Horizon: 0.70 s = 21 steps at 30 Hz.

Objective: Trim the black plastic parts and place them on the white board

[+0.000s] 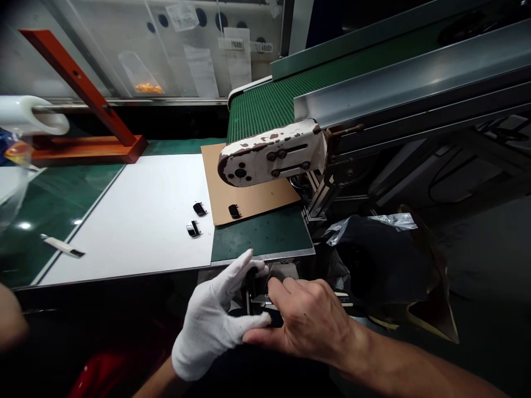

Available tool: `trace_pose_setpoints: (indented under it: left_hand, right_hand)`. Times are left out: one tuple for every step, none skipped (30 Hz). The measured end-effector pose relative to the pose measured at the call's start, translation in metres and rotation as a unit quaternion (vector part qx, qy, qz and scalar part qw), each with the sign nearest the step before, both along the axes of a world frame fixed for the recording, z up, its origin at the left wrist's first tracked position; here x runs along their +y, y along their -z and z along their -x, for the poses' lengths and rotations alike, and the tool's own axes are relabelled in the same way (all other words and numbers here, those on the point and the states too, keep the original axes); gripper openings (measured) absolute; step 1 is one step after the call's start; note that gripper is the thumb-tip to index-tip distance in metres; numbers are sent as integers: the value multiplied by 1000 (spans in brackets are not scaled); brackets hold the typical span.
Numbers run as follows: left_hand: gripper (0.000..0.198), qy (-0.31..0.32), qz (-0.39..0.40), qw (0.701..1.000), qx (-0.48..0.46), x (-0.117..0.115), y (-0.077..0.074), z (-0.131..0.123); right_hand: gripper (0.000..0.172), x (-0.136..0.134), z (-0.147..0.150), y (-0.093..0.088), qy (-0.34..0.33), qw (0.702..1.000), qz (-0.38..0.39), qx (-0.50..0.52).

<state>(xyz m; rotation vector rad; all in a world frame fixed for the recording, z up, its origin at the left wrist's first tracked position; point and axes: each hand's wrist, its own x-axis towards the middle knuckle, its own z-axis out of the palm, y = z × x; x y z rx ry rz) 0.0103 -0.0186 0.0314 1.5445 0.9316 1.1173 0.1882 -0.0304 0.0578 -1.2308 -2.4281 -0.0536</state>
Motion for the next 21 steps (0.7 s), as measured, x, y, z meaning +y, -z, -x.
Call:
trace_pose_setpoints:
  left_hand:
    - [80, 3, 9, 1000, -6, 0, -1, 0]
    - [81, 8, 15, 1000, -15, 0, -2, -1]
    - [82, 14, 17, 999, -25, 0, -4, -1]
    - [84, 21, 17, 999, -36, 0, -5, -2]
    - [87, 28, 12, 998, -49, -1, -6, -3]
    - [89, 33, 4, 997, -64, -1, -7, -4]
    - [90, 36, -6, 996, -83, -2, -7, -4]
    - [91, 38, -15, 994, -101, -2, -7, -5]
    - [90, 39, -21, 992, -117, -2, -6, -5]
    - [90, 39, -25, 990, -130, -2, -5, -5]
    - [89, 40, -25, 989, -138, -3, -4, -5]
    - [89, 43, -26, 988, -143, -2, -3, -5]
    - [89, 47, -26, 988, -147, -2, -2, -5]
    - [89, 53, -29, 987, -150, -2, -1, -4]
    - [89, 58, -33, 986, -153, -2, -1, -4]
    - [89, 62, -37, 985, -154, -2, -1, -4]
    - [88, 65, -38, 985, -154, -3, -2, -4]
    - [87, 65, -38, 986, -151, -3, -2, -4]
    - [86, 64, -38, 986, -146, -3, -3, -4]
    - [86, 62, -41, 987, -140, -3, -4, -3]
    - [86, 56, -46, 989, -132, -4, -5, -3]
  right_hand:
    - [70, 0, 1, 0, -2, 1000, 2, 7]
    - [70, 0, 1, -1, -3, 1000, 11, 18]
    - [71, 0, 2, -3, -4, 999, 25, 33]
    - [73, 1, 2, -5, -3, 998, 43, 51]
    - [77, 1, 2, -9, -1, 995, 64, 72]
    - [82, 1, 2, -13, 1, 991, 89, 96]
    - [86, 1, 1, -17, 3, 986, 116, 121]
    - [89, 1, 0, -22, 2, 979, 140, 146]
    - [88, 1, -2, -26, -1, 972, 162, 168]
    - [82, 1, -4, -30, -7, 965, 184, 185]
    - [71, 1, -7, -34, -10, 958, 208, 197]
    - [57, 1, -10, -37, -11, 952, 229, 204]
    - [44, 1, -13, -39, -12, 946, 246, 211]
    - [34, 1, -15, -41, -15, 940, 262, 216]
    - [27, 1, -17, -42, -20, 936, 272, 222]
    - [25, 2, -19, -43, -26, 933, 276, 228]
    - [23, 2, -20, -44, -32, 932, 275, 233]
    - [22, 3, -20, -45, -39, 932, 275, 234]
    - [22, 3, -20, -46, -42, 931, 278, 233]
    - [22, 3, -20, -46, -45, 930, 284, 230]
    - [23, 3, -19, -47, -48, 929, 289, 226]
